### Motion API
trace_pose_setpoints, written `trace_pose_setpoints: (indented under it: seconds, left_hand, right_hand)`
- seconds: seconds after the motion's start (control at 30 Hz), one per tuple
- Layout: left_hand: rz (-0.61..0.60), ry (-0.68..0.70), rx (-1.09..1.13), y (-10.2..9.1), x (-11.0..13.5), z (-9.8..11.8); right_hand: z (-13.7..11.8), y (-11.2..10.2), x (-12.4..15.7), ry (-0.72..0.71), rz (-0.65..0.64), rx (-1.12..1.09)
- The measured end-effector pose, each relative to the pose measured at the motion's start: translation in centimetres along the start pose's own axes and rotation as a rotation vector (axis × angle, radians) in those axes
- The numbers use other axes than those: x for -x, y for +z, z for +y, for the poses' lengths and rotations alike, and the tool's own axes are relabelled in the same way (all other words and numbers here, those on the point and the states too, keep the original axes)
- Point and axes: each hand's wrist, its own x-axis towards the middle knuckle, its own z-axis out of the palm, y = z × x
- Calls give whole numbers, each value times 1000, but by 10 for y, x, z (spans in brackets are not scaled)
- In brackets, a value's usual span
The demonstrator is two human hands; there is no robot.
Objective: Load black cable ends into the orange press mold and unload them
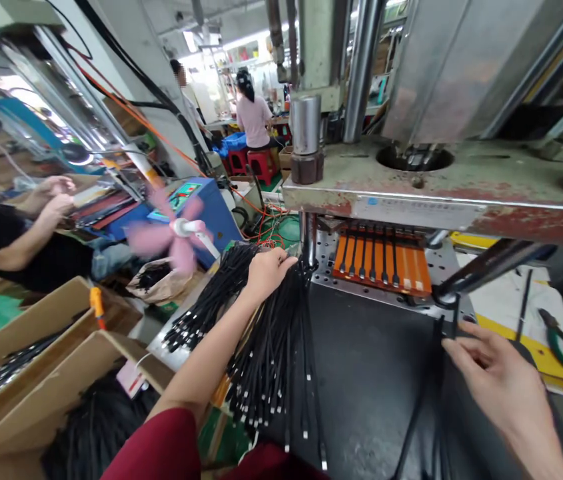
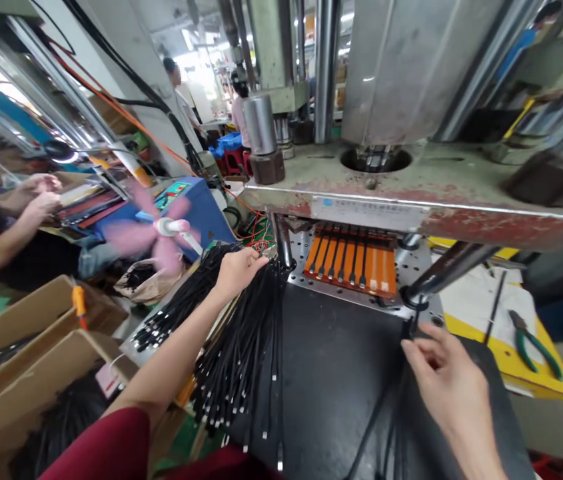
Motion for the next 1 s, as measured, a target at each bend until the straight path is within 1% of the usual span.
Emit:
trace_pose_setpoints:
  seconds: [0.07, 0.1, 0.17, 0.27, 0.33, 0.4, 0.47, 0.5, 0.57, 0.67, 0.77, 0.83, 0.9, 0.97, 1.0]
  left_hand:
    - [86, 69, 71, -10, 2, 9]
    - [116, 125, 130, -15, 4, 15]
    - [117, 253, 325, -28, 8, 33]
    - [-15, 401, 674, -50, 18, 69]
    - [-135, 475, 839, -66, 24, 96]
    - [-263, 526, 955, -79, 26, 120]
    - [-377, 553, 1038, -85, 24, 140]
    - [-400, 561, 1061, -86, 22, 149]
    - [-382, 584, 1083, -82, 16, 163]
    - [-278, 611, 1110, -74, 2, 180]
    - [-122, 643, 1130, -75, -15, 195]
    - [-12, 685, 1121, -81, -24, 204]
    - [66, 770, 1105, -87, -29, 212]
    - [97, 859, 1084, -86, -30, 216]
    - [98, 872, 1078, -81, -29, 216]
  right_hand:
    - [-23, 7, 3, -41, -67, -111]
    - [-36, 11, 5, -74, -103, -128]
    - [-64, 15, 11, -169, -178, -128]
    - [-101, 17, 17, -329, -271, -143]
    - [-121, 15, 19, -415, -292, -167]
    - [-134, 13, 18, -448, -278, -205]
    - [-142, 10, 16, -428, -240, -270]
    - [-143, 9, 16, -404, -220, -306]
    - [-143, 9, 15, -364, -190, -367]
    - [-131, 13, 16, -364, -192, -338]
    - [-108, 20, 8, -419, -201, -188]
    - [-91, 22, -8, -444, -181, -76]
    - [-78, 22, -34, -431, -127, -2]
    - [-70, 21, -63, -380, -37, 18]
    - [-68, 21, -77, -348, 9, 18]
